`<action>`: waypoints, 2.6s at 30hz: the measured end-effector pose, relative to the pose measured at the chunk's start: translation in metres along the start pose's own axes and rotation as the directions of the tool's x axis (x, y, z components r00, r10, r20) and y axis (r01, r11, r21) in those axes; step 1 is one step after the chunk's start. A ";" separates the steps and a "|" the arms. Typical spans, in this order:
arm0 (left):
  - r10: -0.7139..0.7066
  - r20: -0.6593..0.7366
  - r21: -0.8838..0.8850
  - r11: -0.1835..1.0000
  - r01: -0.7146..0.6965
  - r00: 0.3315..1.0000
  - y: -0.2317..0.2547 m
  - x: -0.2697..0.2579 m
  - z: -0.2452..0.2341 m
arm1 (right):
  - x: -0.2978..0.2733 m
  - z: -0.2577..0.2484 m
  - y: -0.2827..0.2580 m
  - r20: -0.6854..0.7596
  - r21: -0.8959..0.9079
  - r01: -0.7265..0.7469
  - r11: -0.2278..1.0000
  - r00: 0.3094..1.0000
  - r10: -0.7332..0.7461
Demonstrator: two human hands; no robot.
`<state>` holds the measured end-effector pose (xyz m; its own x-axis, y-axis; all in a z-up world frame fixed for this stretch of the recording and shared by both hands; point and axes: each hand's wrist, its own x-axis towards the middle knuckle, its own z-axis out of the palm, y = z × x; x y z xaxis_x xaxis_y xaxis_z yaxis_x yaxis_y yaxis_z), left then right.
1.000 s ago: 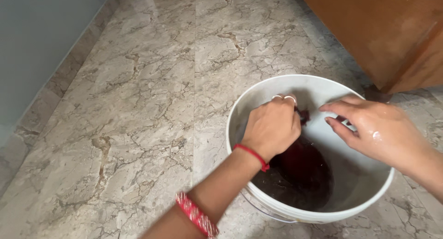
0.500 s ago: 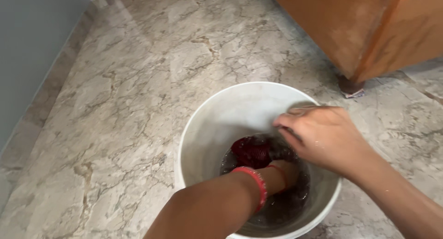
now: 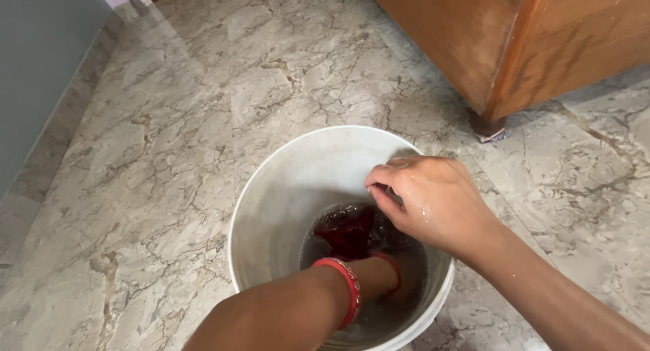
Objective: The person scrubs a maroon cloth on a tiled floor, then dips it into a white bucket of water, wrings it out, and resumes scrubbing the cloth on the floor.
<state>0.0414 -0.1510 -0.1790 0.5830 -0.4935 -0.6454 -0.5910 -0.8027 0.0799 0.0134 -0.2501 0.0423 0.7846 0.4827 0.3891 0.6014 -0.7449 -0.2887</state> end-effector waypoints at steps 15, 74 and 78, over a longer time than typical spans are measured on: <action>-0.133 -0.761 -0.552 0.645 -0.527 0.634 -0.085 -0.206 -0.083 | 0.006 0.015 0.011 0.130 0.278 0.217 0.936 0.957 -0.260; -0.567 -0.660 -0.740 0.381 -0.554 0.493 -0.083 -0.228 -0.055 | 0.017 -0.002 -0.011 0.399 0.909 -0.409 -0.086 0.911 -0.107; -0.536 -0.712 -0.625 0.778 -0.064 0.454 -0.057 -0.242 -0.064 | 0.014 0.000 -0.009 0.400 0.908 -0.412 -0.078 0.906 -0.140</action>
<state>-0.0298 -0.0076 0.0213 0.9782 -0.0326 0.2051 -0.1480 -0.8023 0.5783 0.0191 -0.2367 0.0503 0.6868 0.7256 0.0433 -0.2338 0.2769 -0.9320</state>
